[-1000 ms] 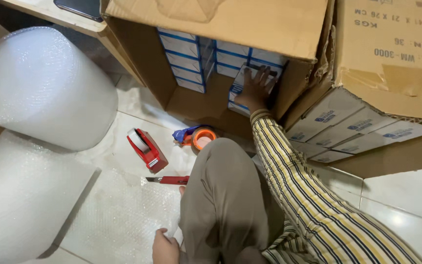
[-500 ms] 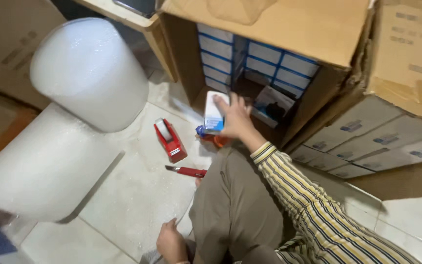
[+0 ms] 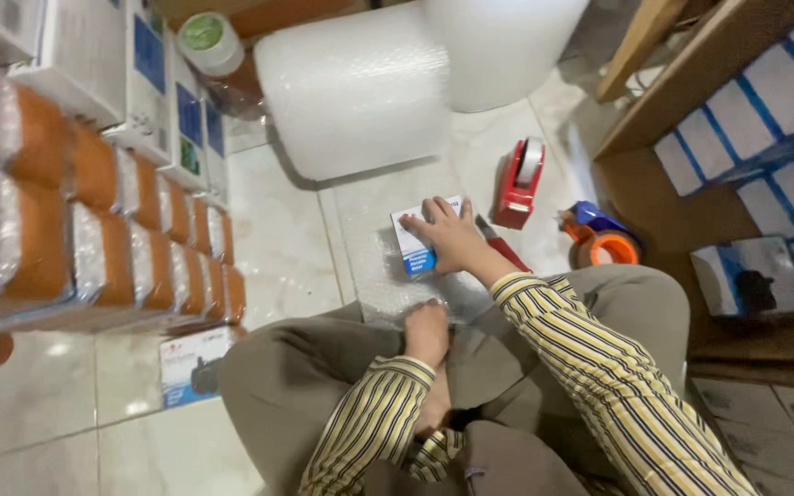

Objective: The person wraps small boxes in bubble wrap and secures them with tape. They then place the wrapped items into a larger cardboard box.

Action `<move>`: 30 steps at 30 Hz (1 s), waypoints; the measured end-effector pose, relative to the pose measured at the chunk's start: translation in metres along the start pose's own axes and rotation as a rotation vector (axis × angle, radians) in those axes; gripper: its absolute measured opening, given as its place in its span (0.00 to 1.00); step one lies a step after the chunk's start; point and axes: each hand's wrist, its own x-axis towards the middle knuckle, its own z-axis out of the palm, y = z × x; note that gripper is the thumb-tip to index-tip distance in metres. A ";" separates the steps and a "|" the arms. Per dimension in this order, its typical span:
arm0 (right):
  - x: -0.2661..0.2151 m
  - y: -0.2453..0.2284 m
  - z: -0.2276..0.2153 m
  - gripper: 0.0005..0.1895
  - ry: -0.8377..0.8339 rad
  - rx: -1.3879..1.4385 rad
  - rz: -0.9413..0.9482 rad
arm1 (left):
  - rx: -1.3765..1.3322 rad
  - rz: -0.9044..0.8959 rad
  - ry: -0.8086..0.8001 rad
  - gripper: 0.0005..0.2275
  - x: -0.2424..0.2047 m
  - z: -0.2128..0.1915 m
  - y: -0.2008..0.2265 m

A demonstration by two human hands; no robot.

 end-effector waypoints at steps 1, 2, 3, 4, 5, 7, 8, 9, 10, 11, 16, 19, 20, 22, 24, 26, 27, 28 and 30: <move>0.010 -0.006 0.003 0.56 -0.002 -0.001 -0.019 | 0.000 -0.019 0.004 0.05 0.004 0.004 -0.004; 0.020 -0.012 0.005 0.57 0.019 0.008 0.020 | -0.026 -0.014 -0.019 0.05 0.008 0.008 -0.006; 0.029 -0.016 0.007 0.57 0.043 0.022 0.065 | -0.048 -0.001 -0.043 0.06 0.014 0.011 -0.009; 0.040 -0.017 0.014 0.57 0.044 0.025 0.054 | -0.044 -0.013 -0.041 0.06 0.017 0.014 -0.012; 0.049 -0.017 0.021 0.58 0.042 0.036 0.069 | -0.070 0.008 -0.069 0.05 0.019 0.018 -0.015; 0.062 -0.015 0.039 0.58 0.039 0.052 0.083 | -0.094 0.027 -0.102 0.03 0.019 0.016 -0.018; 0.066 -0.012 0.050 0.59 0.002 0.037 0.091 | -0.120 0.057 -0.116 0.02 0.017 0.010 -0.017; 0.072 -0.009 0.059 0.60 -0.033 0.020 0.101 | -0.145 0.091 -0.127 0.01 0.018 0.004 -0.018; 0.065 -0.013 0.057 0.60 -0.030 0.023 0.102 | -0.141 0.092 -0.128 0.01 0.013 -0.019 -0.022; 0.057 -0.017 0.054 0.58 -0.026 -0.005 0.105 | -0.341 0.093 -0.195 0.03 0.009 -0.042 -0.026; 0.036 0.002 0.070 0.51 0.161 0.261 0.186 | -0.918 -0.178 0.203 0.21 0.053 -0.064 -0.085; 0.045 0.031 0.109 0.55 0.501 0.996 0.301 | -1.056 -0.131 0.343 0.48 0.075 -0.041 -0.108; 0.047 0.035 0.115 0.47 0.442 1.149 0.388 | -0.944 -0.069 0.306 0.47 0.075 -0.041 -0.101; 0.048 0.031 0.116 0.39 0.383 1.299 0.475 | -0.832 -0.004 0.273 0.47 0.073 -0.047 -0.092; 0.046 0.018 0.105 0.48 0.325 1.251 0.486 | -0.902 -0.056 0.289 0.40 0.071 -0.056 -0.084; 0.043 0.017 0.098 0.49 0.310 1.255 0.479 | -0.906 -0.102 0.238 0.39 0.073 -0.069 -0.084; 0.041 0.013 0.097 0.51 0.293 1.266 0.471 | -0.904 -0.150 0.185 0.39 0.070 -0.074 -0.085; 0.036 0.011 0.096 0.51 0.281 1.265 0.469 | -0.907 -0.161 0.185 0.39 0.080 -0.048 -0.092; 0.035 0.008 0.089 0.51 0.386 1.381 0.387 | -0.811 -0.187 0.192 0.43 0.103 -0.002 -0.109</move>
